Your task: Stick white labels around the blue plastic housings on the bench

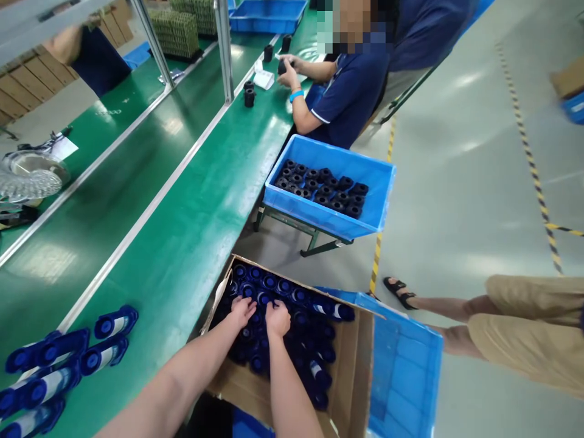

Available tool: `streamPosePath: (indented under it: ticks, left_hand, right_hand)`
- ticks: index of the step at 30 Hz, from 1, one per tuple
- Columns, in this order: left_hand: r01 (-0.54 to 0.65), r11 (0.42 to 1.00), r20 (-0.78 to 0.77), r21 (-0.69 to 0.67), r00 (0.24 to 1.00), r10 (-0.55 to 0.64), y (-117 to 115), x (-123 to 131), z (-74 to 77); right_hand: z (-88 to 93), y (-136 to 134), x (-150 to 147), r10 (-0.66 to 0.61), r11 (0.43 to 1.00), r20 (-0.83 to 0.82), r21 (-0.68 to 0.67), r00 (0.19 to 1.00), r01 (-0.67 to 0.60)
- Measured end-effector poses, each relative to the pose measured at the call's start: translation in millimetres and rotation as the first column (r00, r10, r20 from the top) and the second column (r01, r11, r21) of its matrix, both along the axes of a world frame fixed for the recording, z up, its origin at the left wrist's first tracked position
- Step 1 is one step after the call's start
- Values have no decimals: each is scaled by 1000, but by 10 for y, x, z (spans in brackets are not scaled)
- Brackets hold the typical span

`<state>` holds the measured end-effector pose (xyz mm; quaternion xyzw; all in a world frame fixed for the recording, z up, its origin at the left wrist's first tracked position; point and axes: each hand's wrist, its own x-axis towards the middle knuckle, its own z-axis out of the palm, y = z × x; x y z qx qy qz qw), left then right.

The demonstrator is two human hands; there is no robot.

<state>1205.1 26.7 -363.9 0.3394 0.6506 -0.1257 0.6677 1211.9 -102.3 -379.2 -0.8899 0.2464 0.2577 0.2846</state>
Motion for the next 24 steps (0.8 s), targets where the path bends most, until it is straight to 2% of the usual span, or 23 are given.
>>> streamPosePath:
  ticks: [3, 6, 9, 11, 13, 16, 18, 20, 22, 24]
  left_hand:
    - [126, 992, 14, -28, 992, -125, 49, -76, 9]
    - [232, 972, 22, -31, 973, -232, 132, -176, 88]
    - [324, 945, 66, -29, 944, -322, 188, -311, 248]
    - [390, 920, 118, -39, 916, -383, 220, -467, 419]
    - [455, 890, 188, -39, 878, -441, 284, -707, 651]
    - [531, 847, 282, 34, 808, -518, 482, -1219, 1097]
    - [544, 825, 290, 153, 773, -564, 690, -1609, 1431]
    - [511, 793, 241, 332, 767, -595, 958, -1994, 1769]
    - [445, 720, 140, 533, 792, -594, 1296, -2358, 2086]
    - [381, 598, 10, 705, 838, -546, 1704, -2702, 2359]
  right_hand:
    - [-4, 44, -15, 17, 1000, 14, 3, 1000, -17]
    - [40, 27, -93, 35, 999, 38, 8, 999, -35]
    - [113, -25, -209, 56, 998, 87, 20, 995, -58]
    - [193, -68, -281, 76, 996, 140, 35, 987, -82]
    - [315, -102, -332, 92, 993, 208, 48, 974, -104]
    - [574, -66, -364, 92, 991, 328, 60, 940, -118]
    - [780, 92, -385, 89, 986, 414, 91, 906, -139]
    - [1012, 404, -455, 127, 959, 493, 160, 861, -233]
    - [1282, 867, -610, 236, 868, 556, 249, 797, -430]
    - [1578, 1432, -847, 388, 689, 608, 308, 693, -656]
